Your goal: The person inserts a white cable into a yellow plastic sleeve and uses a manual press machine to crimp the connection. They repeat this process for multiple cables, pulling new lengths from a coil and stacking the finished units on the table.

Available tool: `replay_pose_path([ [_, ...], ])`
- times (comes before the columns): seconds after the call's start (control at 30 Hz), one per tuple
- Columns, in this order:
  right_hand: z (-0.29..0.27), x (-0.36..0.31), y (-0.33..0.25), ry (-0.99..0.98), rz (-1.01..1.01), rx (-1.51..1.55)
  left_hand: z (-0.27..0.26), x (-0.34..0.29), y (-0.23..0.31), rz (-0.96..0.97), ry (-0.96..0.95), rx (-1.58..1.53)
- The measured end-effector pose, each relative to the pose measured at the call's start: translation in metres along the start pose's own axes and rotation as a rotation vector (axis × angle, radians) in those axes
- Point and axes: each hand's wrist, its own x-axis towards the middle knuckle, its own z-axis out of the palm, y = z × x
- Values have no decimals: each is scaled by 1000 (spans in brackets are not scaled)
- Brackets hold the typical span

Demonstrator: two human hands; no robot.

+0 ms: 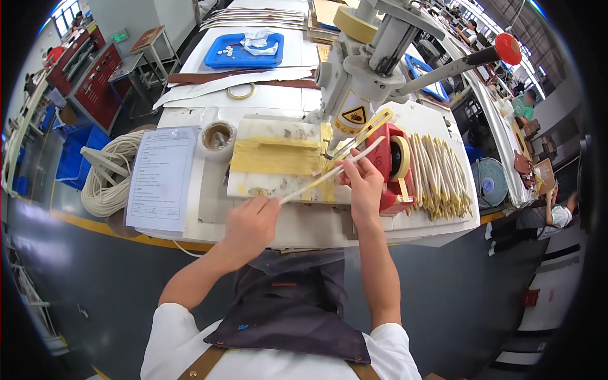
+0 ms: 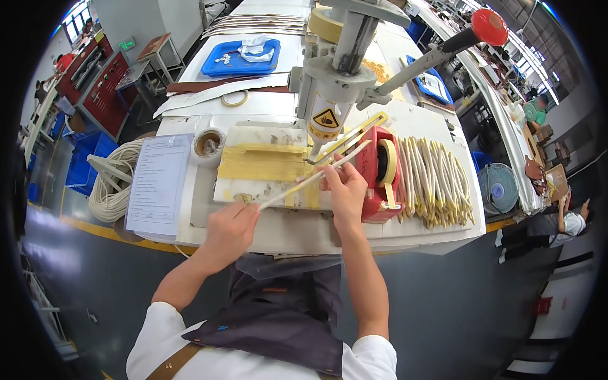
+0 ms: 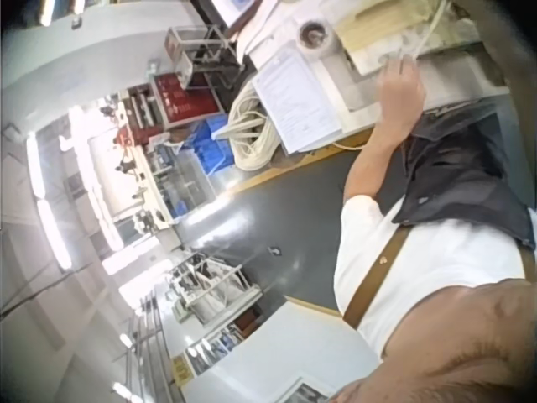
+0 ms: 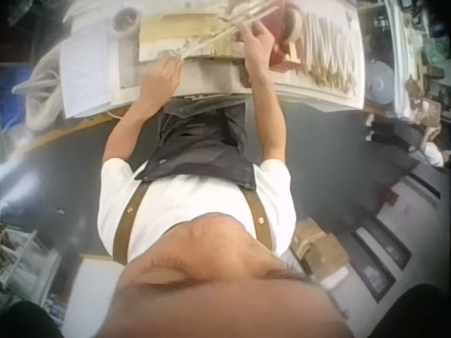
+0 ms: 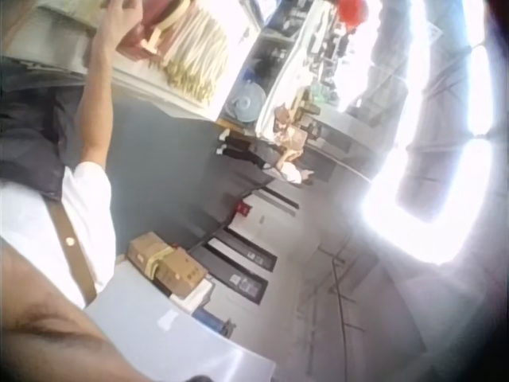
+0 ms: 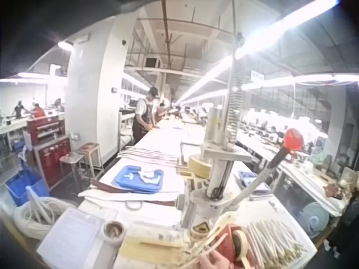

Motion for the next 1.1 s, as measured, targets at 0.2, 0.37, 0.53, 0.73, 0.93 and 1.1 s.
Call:
replay_pose_path([
  [0.2,0,30,16,75,-154,-559,30,20,-29,46,50,-43],
  [0.37,6,40,16,167,-257,-840,38,31,-30,49,91,-109],
  [0.53,5,45,39,173,-556,-1222,45,33,-39,63,60,-112],
  [0.73,8,41,40,168,-572,-1433,45,40,-43,128,51,-183],
  [0.93,12,42,41,136,-537,-1501,46,45,-48,156,11,-184],
  [1.1,10,42,41,131,-553,-1508,49,52,-45,212,-25,-98],
])
